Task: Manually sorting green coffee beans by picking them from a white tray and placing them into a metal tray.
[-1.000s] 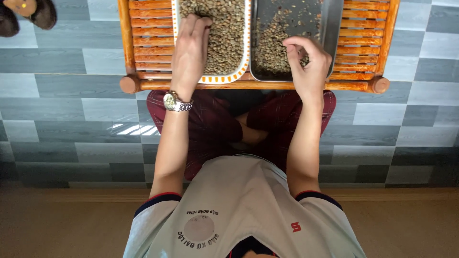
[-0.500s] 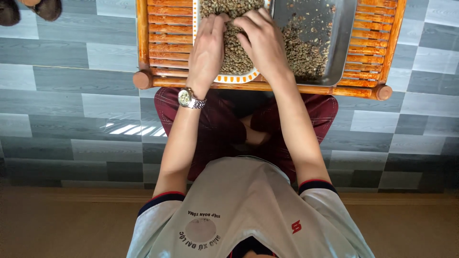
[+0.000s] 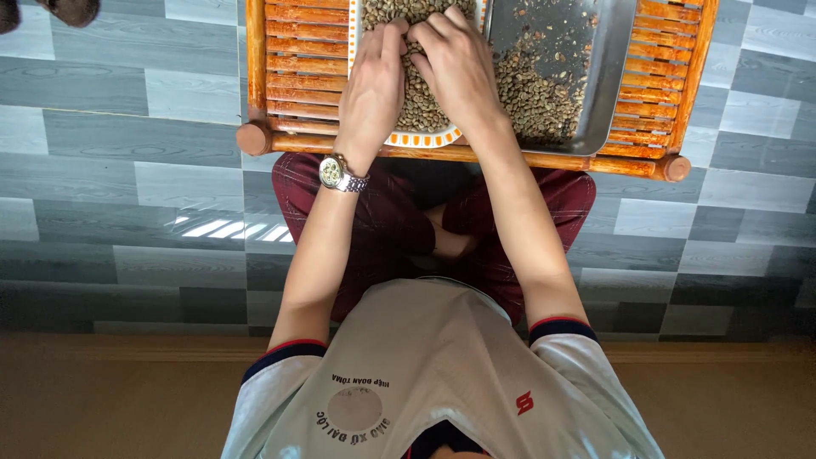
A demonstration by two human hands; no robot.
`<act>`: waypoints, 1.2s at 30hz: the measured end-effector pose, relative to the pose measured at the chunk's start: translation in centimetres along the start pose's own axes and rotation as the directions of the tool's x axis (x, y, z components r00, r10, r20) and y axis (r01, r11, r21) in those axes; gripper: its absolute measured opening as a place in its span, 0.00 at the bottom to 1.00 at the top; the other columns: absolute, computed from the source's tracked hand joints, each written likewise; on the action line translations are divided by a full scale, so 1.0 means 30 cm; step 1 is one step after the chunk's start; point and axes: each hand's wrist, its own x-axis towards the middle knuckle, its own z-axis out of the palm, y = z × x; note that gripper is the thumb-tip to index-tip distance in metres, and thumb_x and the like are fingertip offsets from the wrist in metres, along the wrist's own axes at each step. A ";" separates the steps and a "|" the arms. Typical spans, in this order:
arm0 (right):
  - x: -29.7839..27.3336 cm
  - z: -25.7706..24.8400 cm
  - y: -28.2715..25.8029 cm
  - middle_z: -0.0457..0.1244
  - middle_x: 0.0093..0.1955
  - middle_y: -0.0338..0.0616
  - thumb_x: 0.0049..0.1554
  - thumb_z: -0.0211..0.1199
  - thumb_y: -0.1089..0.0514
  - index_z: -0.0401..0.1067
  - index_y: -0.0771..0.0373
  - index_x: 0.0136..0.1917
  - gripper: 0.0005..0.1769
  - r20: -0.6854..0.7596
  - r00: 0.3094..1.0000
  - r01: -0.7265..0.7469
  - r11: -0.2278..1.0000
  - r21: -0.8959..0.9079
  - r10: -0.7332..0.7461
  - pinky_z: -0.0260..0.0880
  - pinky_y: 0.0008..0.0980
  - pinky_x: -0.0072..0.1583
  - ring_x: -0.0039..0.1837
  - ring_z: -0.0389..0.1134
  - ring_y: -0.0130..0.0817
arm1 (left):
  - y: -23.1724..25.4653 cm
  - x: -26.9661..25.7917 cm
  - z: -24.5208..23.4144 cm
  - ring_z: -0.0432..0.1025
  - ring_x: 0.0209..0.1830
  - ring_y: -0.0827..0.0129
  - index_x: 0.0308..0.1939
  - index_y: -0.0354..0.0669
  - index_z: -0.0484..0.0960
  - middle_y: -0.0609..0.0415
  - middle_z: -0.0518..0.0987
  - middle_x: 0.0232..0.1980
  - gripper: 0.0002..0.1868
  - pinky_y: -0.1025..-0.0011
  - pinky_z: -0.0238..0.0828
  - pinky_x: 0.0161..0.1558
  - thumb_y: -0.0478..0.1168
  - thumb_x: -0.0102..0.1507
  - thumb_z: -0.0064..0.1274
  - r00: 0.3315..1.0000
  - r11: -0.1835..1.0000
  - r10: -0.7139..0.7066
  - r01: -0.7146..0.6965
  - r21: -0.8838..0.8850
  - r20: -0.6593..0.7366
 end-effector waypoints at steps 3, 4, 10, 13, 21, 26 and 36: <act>0.003 -0.015 -0.009 0.65 0.43 0.41 0.46 0.75 0.67 0.76 0.65 0.45 0.13 -0.019 1.000 0.019 1.000 0.019 -0.019 0.72 0.32 0.53 0.48 0.63 0.33 | 0.005 0.000 -0.004 0.74 0.46 0.56 0.59 0.34 0.66 0.45 0.76 0.46 0.22 0.56 0.74 0.52 0.21 0.61 0.48 1.000 1.000 -0.001 0.001 -0.019 -0.003; 0.001 -0.012 -0.007 0.65 0.43 0.41 0.46 0.75 0.67 0.76 0.65 0.45 0.13 -0.021 1.000 0.019 1.000 0.019 -0.019 0.72 0.32 0.53 0.48 0.63 0.33 | 0.007 0.001 -0.005 0.74 0.46 0.56 0.59 0.34 0.66 0.45 0.76 0.46 0.22 0.56 0.74 0.52 0.21 0.61 0.48 1.000 1.000 0.001 -0.001 -0.018 -0.003; -0.015 -0.003 0.007 0.69 0.43 0.40 0.48 0.76 0.65 0.79 0.64 0.45 0.11 -0.029 1.000 -0.001 0.997 0.073 0.003 0.73 0.29 0.52 0.47 0.64 0.31 | 0.009 0.004 -0.006 0.73 0.48 0.54 0.57 0.32 0.68 0.43 0.76 0.46 0.21 0.55 0.72 0.53 0.21 0.60 0.47 1.000 1.000 -0.008 0.008 0.003 0.023; -0.031 -0.056 0.004 0.69 0.42 0.43 0.50 0.74 0.68 0.79 0.65 0.46 0.10 -0.092 0.996 0.007 0.981 0.193 0.011 0.72 0.28 0.50 0.45 0.65 0.33 | 0.014 0.007 -0.010 0.73 0.45 0.56 0.56 0.32 0.68 0.44 0.75 0.46 0.20 0.57 0.73 0.53 0.21 0.61 0.46 1.000 1.000 0.001 -0.001 -0.008 0.013; -0.179 -0.264 0.057 0.71 0.41 0.43 0.54 0.73 0.72 0.80 0.65 0.50 0.10 -0.172 0.961 -0.158 0.938 0.308 0.219 0.64 0.26 0.40 0.39 0.66 0.29 | 0.024 0.010 -0.010 0.72 0.40 0.59 0.55 0.34 0.70 0.49 0.74 0.41 0.21 0.59 0.73 0.45 0.18 0.59 0.43 1.000 1.000 0.006 -0.006 -0.021 0.008; -0.332 -0.328 0.136 0.72 0.43 0.46 0.56 0.72 0.72 0.80 0.67 0.51 0.10 -0.188 0.903 -0.316 0.893 0.319 0.387 0.68 0.26 0.41 0.40 0.68 0.31 | 0.011 0.001 0.012 0.74 0.39 0.60 0.57 0.34 0.70 0.49 0.76 0.42 0.22 0.63 0.78 0.40 0.17 0.60 0.40 1.000 0.999 0.020 -0.021 0.046 0.018; -0.446 -0.279 0.242 0.73 0.47 0.50 0.57 0.71 0.73 0.78 0.66 0.54 0.12 -0.206 0.884 -0.335 0.876 0.345 0.419 0.75 0.28 0.46 0.44 0.72 0.35 | 0.067 0.027 -0.029 0.68 0.38 0.62 0.50 0.33 0.74 0.49 0.72 0.40 0.11 0.65 0.70 0.42 0.28 0.66 0.57 0.998 0.998 0.056 -0.056 0.000 0.029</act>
